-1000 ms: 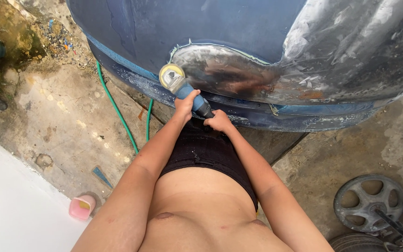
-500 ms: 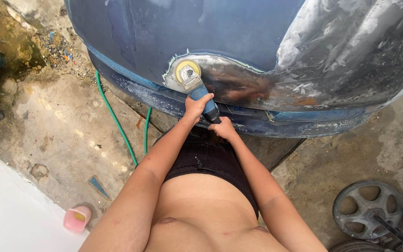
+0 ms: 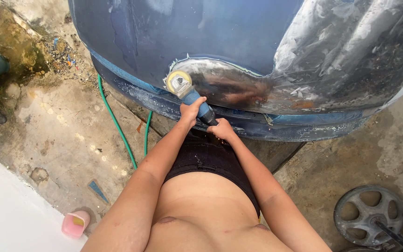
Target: Using an angle grinder to sand down paint and body filler on a car hood to prepare it for painting.
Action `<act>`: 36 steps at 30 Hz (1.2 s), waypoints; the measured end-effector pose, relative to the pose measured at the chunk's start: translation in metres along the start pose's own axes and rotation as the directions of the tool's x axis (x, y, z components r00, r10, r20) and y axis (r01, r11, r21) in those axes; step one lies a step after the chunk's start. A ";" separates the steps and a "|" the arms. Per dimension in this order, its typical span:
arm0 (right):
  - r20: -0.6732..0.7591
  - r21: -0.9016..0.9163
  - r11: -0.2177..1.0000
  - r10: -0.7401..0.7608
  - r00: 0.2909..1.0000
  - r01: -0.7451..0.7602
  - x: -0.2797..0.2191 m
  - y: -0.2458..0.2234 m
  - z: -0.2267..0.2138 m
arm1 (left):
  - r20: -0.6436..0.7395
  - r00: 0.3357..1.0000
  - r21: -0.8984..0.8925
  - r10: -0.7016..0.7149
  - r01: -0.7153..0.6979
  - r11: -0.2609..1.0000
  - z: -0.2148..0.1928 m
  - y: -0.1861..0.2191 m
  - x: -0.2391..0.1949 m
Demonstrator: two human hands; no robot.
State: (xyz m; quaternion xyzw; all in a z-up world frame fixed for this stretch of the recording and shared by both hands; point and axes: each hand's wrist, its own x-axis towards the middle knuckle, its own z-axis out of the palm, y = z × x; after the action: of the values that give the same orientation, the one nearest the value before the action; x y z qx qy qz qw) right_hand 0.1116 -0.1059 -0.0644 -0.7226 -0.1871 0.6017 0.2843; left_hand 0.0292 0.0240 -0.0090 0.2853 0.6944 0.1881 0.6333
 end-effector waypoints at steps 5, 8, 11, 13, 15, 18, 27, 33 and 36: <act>-0.045 0.038 0.999 -0.004 0.999 0.006 0.009 0.016 -0.005 | 0.065 0.998 0.068 0.027 -0.032 0.997 0.017 -0.001 -0.004; -0.043 0.024 1.000 -0.012 0.999 0.013 0.012 0.024 -0.004 | 0.056 0.998 0.082 0.026 -0.031 0.996 0.016 -0.011 0.005; -0.002 -0.006 1.000 -0.004 1.000 0.004 0.005 0.015 -0.002 | 0.010 1.000 0.045 0.019 -0.020 0.999 0.003 -0.017 0.007; 0.015 -0.043 0.999 0.013 1.000 -0.013 0.008 0.018 -0.003 | -0.003 1.000 0.015 0.009 -0.009 1.000 -0.002 -0.017 0.001; 0.036 -0.083 0.996 0.015 0.999 -0.012 0.020 0.029 -0.003 | 0.005 1.000 -0.003 0.007 -0.007 1.000 -0.005 -0.014 -0.005; -0.001 -0.052 0.998 0.027 1.000 -0.027 0.006 0.021 -0.009 | -0.001 1.000 -0.001 0.025 -0.025 1.000 0.010 -0.021 -0.001; -0.012 -0.082 0.996 -0.027 1.000 0.026 0.000 0.026 -0.018 | 0.083 0.996 0.033 -0.036 0.033 0.999 0.017 -0.017 -0.009; 0.016 -0.116 0.993 -0.023 1.000 0.025 -0.002 0.023 -0.020 | -0.021 0.999 -0.065 -0.028 0.026 0.998 0.017 -0.015 -0.024; -0.031 -0.044 0.999 -0.001 1.000 0.000 -0.015 0.019 -0.026 | 0.070 0.997 -0.008 -0.019 0.020 1.000 0.024 -0.012 -0.026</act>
State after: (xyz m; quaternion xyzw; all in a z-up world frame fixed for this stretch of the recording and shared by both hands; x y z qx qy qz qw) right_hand 0.1328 -0.1340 -0.0620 -0.7380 -0.1961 0.5860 0.2713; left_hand 0.0519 -0.0037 0.0007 0.2824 0.6736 0.1748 0.6603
